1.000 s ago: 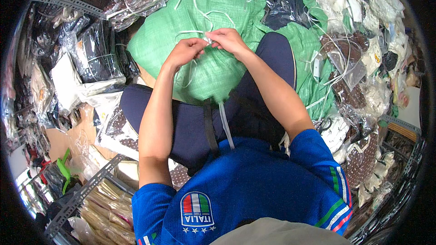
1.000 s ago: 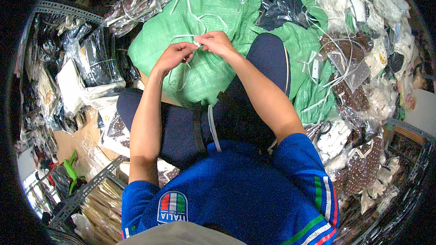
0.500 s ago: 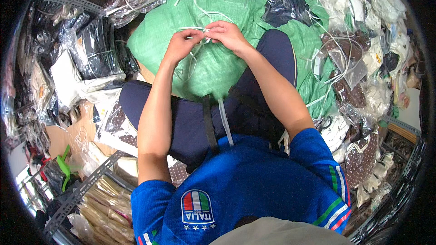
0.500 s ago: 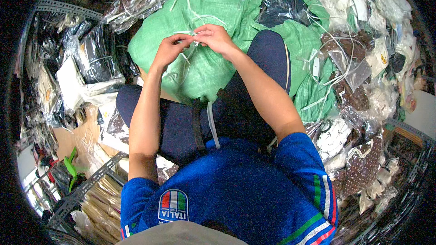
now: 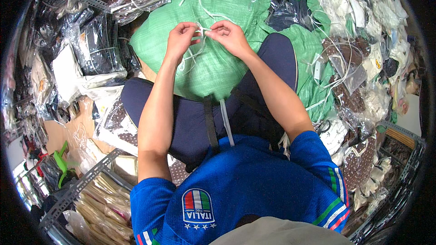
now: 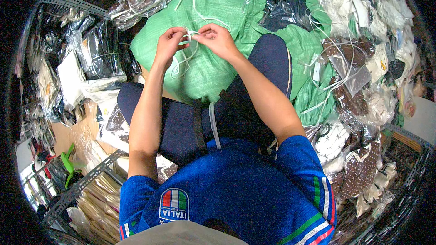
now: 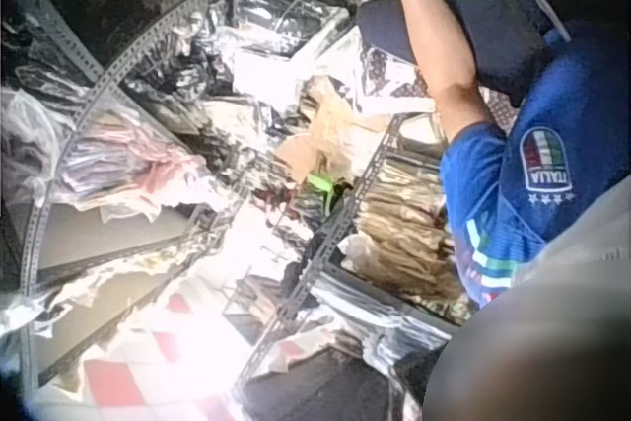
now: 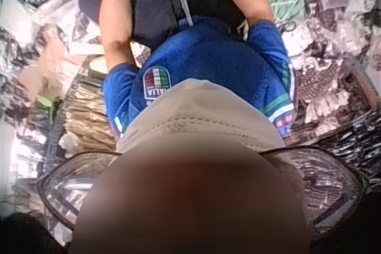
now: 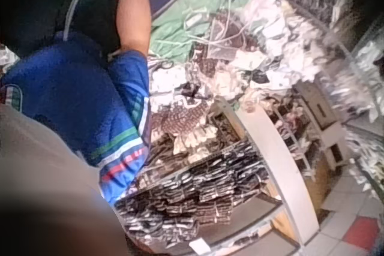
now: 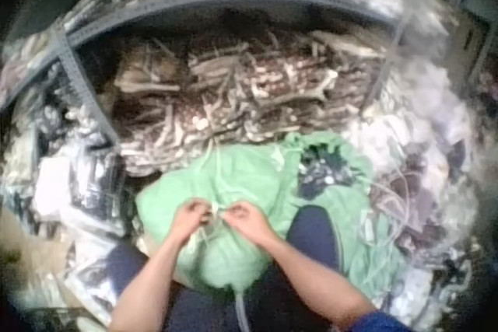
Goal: The person stands on a large green sack and uses white plastic ties to bundle and secure a stack of packaged polka-dotted garments. They repeatedly wrap the ties around the bundle, pull them tight, and tie knots to secure the package.
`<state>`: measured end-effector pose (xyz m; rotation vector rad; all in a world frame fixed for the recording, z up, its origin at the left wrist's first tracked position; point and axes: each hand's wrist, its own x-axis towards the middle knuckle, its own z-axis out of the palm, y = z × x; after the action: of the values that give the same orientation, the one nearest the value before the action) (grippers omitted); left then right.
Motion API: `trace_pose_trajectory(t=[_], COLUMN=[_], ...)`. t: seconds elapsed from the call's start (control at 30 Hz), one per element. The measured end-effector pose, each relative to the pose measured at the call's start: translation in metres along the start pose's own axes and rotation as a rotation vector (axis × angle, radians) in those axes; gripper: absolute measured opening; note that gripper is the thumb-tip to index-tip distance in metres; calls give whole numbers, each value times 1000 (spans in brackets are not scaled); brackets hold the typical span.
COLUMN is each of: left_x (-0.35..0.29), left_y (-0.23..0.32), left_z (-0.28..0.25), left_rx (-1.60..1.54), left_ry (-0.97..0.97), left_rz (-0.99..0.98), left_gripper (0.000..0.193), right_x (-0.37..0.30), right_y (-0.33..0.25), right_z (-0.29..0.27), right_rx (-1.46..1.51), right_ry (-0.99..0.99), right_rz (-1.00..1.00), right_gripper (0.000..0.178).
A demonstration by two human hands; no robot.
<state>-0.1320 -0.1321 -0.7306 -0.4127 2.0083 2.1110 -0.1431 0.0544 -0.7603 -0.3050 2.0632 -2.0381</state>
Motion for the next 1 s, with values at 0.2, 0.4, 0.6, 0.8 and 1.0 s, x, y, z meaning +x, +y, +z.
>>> trace_pose_trajectory(t=[0.2, 0.4, 0.6, 0.8, 1.0], left_x=[-7, -5, -5, -57, -129], left_y=[-1, 0, 8, -24, 23], left_z=[9, 20, -13, -69, -62], left_rx=[35, -368, -373, 842, 434], left_ry=[-120, 84, 237, 87, 112], left_rz=[31, -123, -150, 329, 55], left_gripper=[19, 16, 40, 85, 27], right_x=[-6, -13, -23, -88, -214], right_y=[-6, -14, -52, -132, -271], right_z=[3, 13, -9, -71, -79], right_rx=[-169, 57, 265, -348, -818], right_ry=[34, 209, 358, 391, 304], right_rz=[-34, -57, -14, 245, 260], right_gripper=[26, 19, 24, 23, 27])
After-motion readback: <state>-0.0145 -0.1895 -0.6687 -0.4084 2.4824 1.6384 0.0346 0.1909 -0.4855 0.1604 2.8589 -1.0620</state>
